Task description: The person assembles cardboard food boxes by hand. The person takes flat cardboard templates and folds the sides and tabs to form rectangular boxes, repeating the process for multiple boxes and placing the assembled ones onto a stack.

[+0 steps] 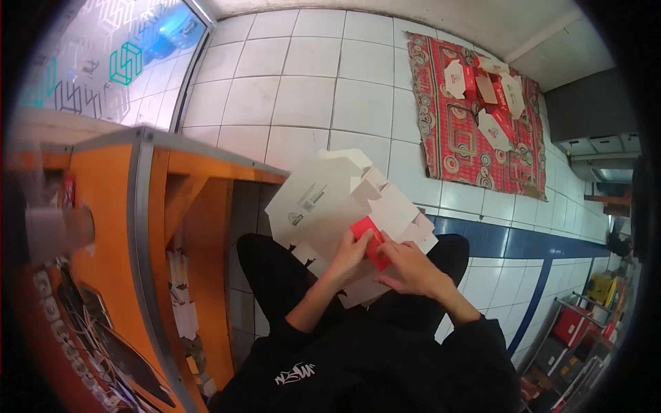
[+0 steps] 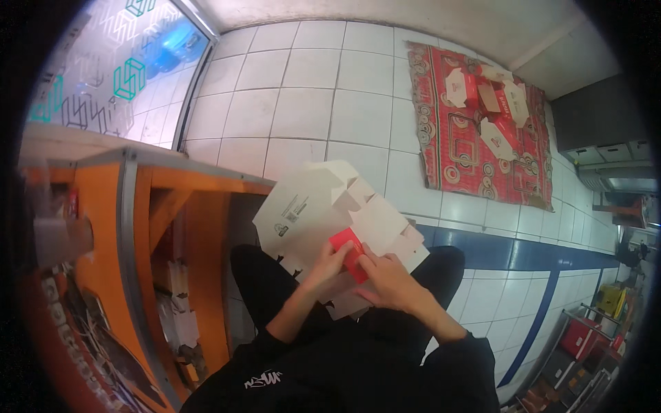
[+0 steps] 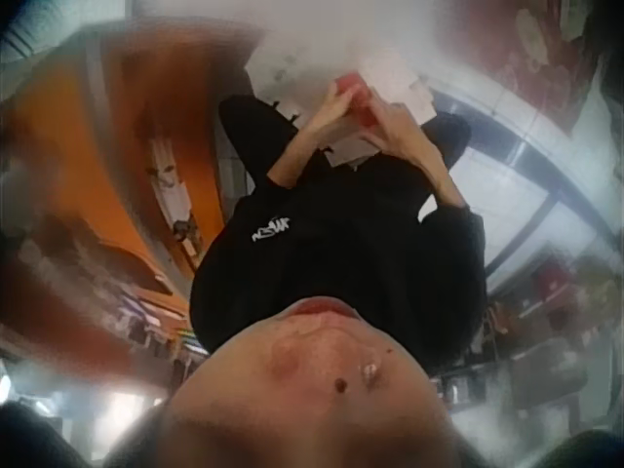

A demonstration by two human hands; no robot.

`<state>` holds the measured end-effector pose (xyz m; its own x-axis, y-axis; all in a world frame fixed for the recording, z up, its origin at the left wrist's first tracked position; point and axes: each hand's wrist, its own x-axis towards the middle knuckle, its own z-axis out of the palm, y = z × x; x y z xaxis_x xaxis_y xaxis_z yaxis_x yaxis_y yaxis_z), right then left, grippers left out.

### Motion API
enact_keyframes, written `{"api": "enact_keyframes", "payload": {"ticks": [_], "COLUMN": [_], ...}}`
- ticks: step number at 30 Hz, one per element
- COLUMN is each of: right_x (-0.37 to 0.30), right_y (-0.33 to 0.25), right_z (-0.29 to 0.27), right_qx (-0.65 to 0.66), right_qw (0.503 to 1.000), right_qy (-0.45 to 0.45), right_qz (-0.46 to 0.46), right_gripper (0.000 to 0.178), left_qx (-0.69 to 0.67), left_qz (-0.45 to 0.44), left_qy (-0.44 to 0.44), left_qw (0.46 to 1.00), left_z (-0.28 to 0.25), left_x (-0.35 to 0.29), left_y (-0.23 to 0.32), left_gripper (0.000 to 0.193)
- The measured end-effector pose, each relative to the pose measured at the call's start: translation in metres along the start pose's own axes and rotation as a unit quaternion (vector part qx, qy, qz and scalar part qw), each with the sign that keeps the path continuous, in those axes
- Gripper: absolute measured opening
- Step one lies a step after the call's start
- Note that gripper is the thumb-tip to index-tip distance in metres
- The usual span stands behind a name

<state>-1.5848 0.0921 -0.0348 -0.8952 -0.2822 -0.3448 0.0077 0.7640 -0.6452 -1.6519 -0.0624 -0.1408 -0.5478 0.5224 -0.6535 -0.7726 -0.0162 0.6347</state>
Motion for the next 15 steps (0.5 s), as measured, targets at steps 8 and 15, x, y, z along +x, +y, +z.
{"api": "enact_keyframes", "payload": {"ticks": [8, 15], "right_x": [-0.061, -0.063], "right_y": [-0.099, -0.138], "right_z": [0.025, 0.033], "right_qx": [0.207, -0.109], "right_qw": [0.883, 0.821], "right_qy": [0.378, 0.445], "right_qz": [-0.187, -0.34], "right_gripper": [0.061, 0.049], "left_qx": [-0.075, 0.0], "left_qz": [0.273, 0.403], "left_qy": [0.044, 0.029], "left_qw": [0.958, 0.915], "left_z": [-0.014, 0.017], "left_x": [-0.165, -0.244], "left_y": [0.099, 0.085], "left_gripper": [0.027, 0.031]}}
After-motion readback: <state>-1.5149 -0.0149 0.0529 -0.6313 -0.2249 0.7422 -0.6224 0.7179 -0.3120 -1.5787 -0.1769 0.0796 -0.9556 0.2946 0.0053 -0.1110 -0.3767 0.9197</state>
